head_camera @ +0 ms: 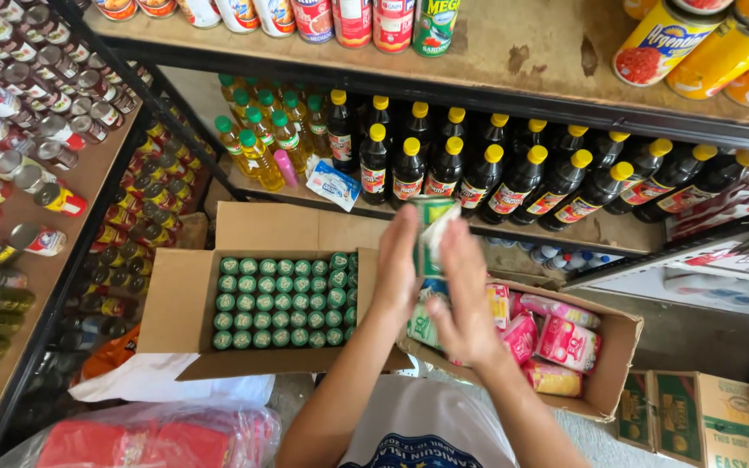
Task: The recorder is cleaning canned goods with a white cloth before placing them back on the shelf or into a box.
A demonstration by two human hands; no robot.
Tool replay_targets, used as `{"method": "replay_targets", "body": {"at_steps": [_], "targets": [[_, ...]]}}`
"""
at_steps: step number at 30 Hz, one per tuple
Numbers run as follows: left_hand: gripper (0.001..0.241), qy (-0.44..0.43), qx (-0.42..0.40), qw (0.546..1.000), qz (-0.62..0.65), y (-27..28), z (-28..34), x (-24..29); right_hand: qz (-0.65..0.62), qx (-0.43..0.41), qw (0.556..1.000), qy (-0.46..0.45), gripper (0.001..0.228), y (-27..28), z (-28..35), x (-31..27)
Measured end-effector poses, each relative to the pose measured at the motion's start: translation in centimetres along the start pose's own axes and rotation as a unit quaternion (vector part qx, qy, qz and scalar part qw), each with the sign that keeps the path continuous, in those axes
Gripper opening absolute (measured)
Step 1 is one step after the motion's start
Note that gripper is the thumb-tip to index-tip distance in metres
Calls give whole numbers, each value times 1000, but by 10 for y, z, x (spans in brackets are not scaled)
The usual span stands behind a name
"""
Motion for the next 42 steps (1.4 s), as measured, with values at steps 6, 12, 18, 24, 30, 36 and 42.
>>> {"method": "replay_targets", "body": {"at_steps": [6,12,18,24,30,36,42], "targets": [[47,-46,115,992,24,-4,14,11,27,-50,998,22,71,-13,8,-4],[37,-25,38,999,-7,-9,24,-6,-42,14,998,-42,68,10,-22,-3],[24,-22,30,994,100,24,7,-6,-16,-45,999,-11,69,-13,17,-22],[33,-54,58,994,-73,-2,32,16,-4,-17,1000,3,68,-4,-6,-8],[44,-39,53,996,-56,48,8,-37,-13,0,1000,2,73,-4,-2,-14],[60,3,113,986,-126,64,10,-31,20,-53,998,37,70,-28,16,-10],[81,45,150,987,-25,30,23,-20,-81,34,996,-4,70,-3,-22,-18]]}}
Point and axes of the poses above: each hand's wrist, its own z-axis away from the middle knuckle, its own y-axis out of the back of the hand, x = y × z, the point moved 9 cm from there along -z, towards the middle knuckle, and after that the axes turned 5 degrees about y, right-handed, at the moved point
